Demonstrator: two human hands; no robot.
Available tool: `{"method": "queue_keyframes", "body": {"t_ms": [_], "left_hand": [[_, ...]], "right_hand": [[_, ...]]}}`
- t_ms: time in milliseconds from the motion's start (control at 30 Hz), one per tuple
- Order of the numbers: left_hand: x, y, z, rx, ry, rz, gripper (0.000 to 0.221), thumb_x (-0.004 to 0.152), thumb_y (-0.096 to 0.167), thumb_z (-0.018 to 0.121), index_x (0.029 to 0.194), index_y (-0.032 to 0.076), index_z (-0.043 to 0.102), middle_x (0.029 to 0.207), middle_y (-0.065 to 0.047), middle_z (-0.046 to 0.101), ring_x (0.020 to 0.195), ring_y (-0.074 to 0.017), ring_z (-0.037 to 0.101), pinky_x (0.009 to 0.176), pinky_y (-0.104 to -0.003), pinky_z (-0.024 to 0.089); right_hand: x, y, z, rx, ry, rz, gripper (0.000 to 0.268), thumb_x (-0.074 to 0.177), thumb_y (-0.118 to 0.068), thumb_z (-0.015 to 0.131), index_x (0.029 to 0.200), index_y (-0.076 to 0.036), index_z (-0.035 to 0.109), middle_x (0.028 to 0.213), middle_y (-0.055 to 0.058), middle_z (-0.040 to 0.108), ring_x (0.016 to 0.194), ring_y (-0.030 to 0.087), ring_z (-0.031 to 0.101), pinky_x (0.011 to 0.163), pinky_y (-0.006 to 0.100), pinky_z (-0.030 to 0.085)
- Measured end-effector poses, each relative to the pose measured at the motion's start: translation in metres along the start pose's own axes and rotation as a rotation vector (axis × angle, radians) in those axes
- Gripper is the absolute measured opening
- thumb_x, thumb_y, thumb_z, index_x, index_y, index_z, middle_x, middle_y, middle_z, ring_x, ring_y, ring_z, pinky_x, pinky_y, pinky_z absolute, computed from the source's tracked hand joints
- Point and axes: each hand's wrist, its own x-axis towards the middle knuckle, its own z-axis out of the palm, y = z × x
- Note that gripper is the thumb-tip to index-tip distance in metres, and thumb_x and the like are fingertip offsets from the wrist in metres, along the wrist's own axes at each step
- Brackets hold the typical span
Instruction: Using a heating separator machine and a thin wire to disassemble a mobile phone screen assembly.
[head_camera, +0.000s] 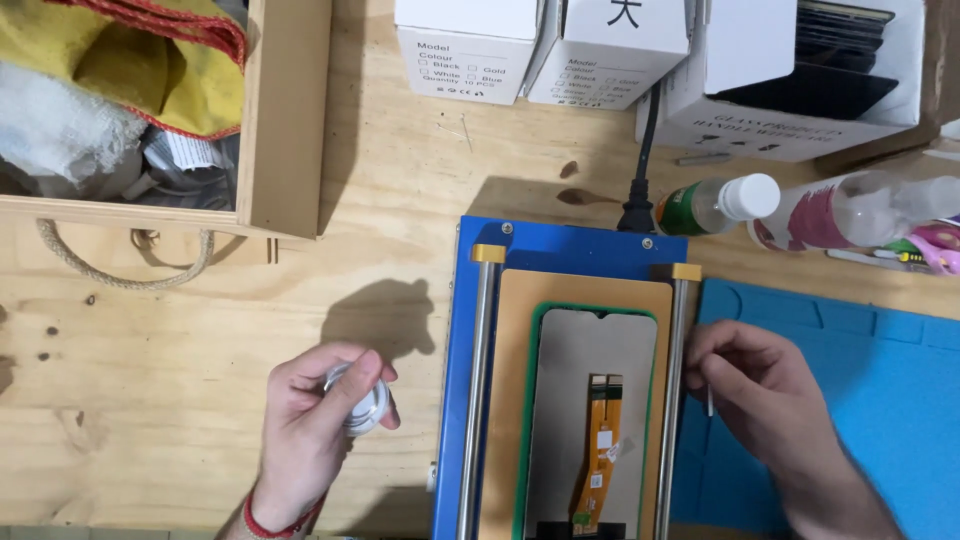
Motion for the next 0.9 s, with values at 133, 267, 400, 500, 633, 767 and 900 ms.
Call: {"method": "queue_keyframes", "body": {"t_ms": [133,267,400,500,633,767,900], "left_hand": [[-0.001,-0.001,0.001,0.013,0.011,0.0,0.026,0.105,0.016,0.07,0.087,-0.002,0.077,0.056,-0.016,0.072,0.046,-0.0206,0.07,0.049,-0.027,0.055],[0.001,-0.002,0.004,-0.003,0.018,-0.046,0.028,0.106,0.019,0.07,0.089,-0.001,0.077,0.056,-0.017,0.072,0.047,-0.0206,0.069,0.047,-0.028,0.051],[0.005,0.002,0.009,0.016,0.002,-0.016,0.028,0.106,0.022,0.069,0.09,0.0,0.076,0.059,-0.016,0.073,0.05,-0.0194,0.069,0.051,-0.029,0.052],[0.007,0.002,0.012,0.034,-0.051,0.013,0.027,0.107,0.022,0.069,0.091,0.002,0.076,0.061,-0.014,0.074,0.052,-0.0186,0.071,0.052,-0.029,0.055],[0.011,0.006,0.015,0.056,-0.067,0.022,0.026,0.107,0.021,0.068,0.091,0.002,0.076,0.062,-0.013,0.075,0.053,-0.0187,0.073,0.054,-0.028,0.058],[0.014,0.009,0.016,0.07,-0.074,0.018,0.027,0.108,0.024,0.067,0.091,0.004,0.076,0.061,-0.013,0.076,0.051,-0.017,0.07,0.049,-0.027,0.051],[0.018,0.011,0.017,0.059,-0.068,0.031,0.028,0.108,0.022,0.067,0.089,0.003,0.075,0.061,-0.014,0.075,0.052,-0.0182,0.071,0.052,-0.027,0.054]], "right_hand": [[0.004,-0.004,0.006,-0.045,-0.026,-0.043,0.017,0.101,-0.021,0.076,0.106,-0.005,0.077,0.093,0.009,0.075,0.081,0.018,0.07,0.072,0.032,0.059],[0.005,-0.006,0.007,-0.015,-0.025,-0.043,0.016,0.104,-0.02,0.075,0.104,-0.004,0.077,0.089,0.009,0.074,0.077,0.017,0.067,0.066,0.029,0.055],[0.007,0.0,0.002,0.065,-0.035,0.024,0.019,0.104,-0.02,0.075,0.105,-0.002,0.078,0.092,0.011,0.076,0.078,0.019,0.07,0.067,0.03,0.058],[0.006,0.003,0.001,0.046,-0.006,0.058,0.022,0.103,-0.026,0.077,0.1,-0.004,0.078,0.083,0.009,0.073,0.069,0.016,0.064,0.056,0.028,0.049],[0.004,0.004,-0.003,0.083,-0.03,0.079,0.019,0.104,-0.023,0.076,0.103,-0.003,0.078,0.087,0.01,0.073,0.07,0.017,0.063,0.056,0.027,0.049],[0.002,0.011,-0.008,0.123,-0.037,0.075,0.019,0.105,-0.022,0.075,0.103,-0.003,0.077,0.085,0.01,0.07,0.067,0.015,0.061,0.053,0.025,0.046],[-0.002,0.016,-0.011,0.155,-0.015,0.098,0.018,0.104,-0.02,0.076,0.102,-0.002,0.076,0.086,0.009,0.069,0.069,0.015,0.062,0.055,0.023,0.047]]}}
